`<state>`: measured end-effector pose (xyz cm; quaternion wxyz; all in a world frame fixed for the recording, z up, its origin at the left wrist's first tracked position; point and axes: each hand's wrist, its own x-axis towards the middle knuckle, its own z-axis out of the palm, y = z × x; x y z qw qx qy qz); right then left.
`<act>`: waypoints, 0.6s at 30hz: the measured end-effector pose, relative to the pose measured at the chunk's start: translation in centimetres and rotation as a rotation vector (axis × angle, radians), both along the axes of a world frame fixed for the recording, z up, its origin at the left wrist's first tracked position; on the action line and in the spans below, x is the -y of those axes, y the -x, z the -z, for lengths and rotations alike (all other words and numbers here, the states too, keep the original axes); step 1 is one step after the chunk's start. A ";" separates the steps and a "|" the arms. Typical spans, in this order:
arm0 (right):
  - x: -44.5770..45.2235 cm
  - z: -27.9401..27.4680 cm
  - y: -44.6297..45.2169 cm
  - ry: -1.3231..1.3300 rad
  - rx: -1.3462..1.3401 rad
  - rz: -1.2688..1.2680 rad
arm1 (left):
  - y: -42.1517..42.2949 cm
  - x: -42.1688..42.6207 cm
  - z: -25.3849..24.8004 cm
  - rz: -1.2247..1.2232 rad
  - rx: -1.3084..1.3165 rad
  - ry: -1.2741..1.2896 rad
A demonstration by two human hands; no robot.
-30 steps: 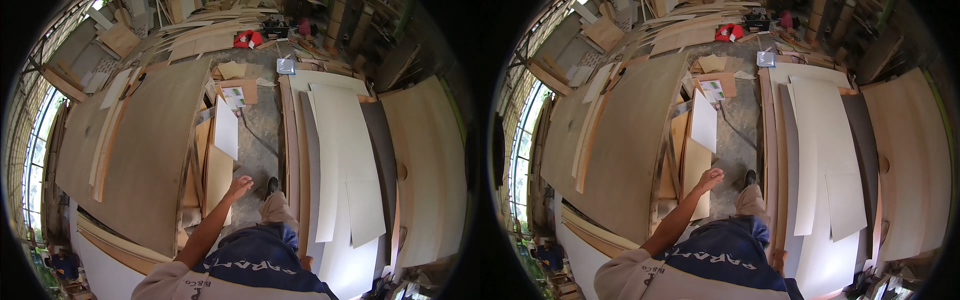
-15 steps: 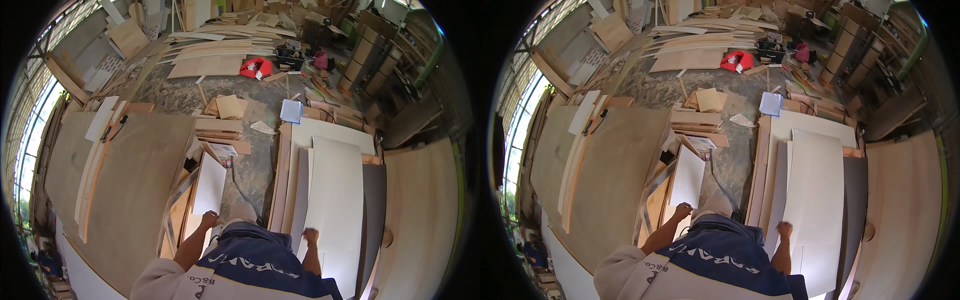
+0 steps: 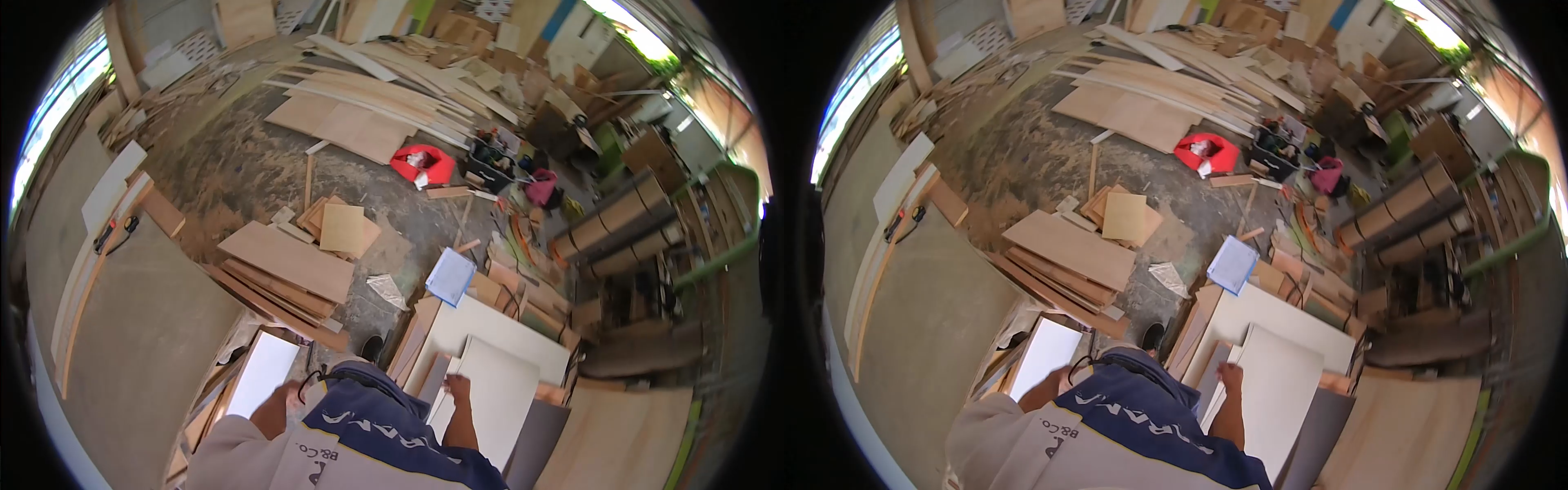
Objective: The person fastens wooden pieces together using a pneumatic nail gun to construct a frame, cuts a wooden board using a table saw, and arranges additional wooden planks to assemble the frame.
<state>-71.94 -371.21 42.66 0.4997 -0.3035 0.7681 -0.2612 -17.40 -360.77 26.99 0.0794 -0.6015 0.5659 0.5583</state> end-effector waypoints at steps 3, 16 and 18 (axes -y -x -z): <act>0.0 3.0 5.1 -0.221 -0.155 -0.148 | 1.5 12.2 -2.9 -0.059 -0.058 0.090; 38.5 1.7 5.1 -0.147 -0.460 -0.800 | 10.1 44.7 -7.3 -1.097 -0.003 0.350; 48.6 -0.1 3.6 -0.126 -0.435 -0.763 | 10.4 46.8 -0.9 -0.996 0.171 0.392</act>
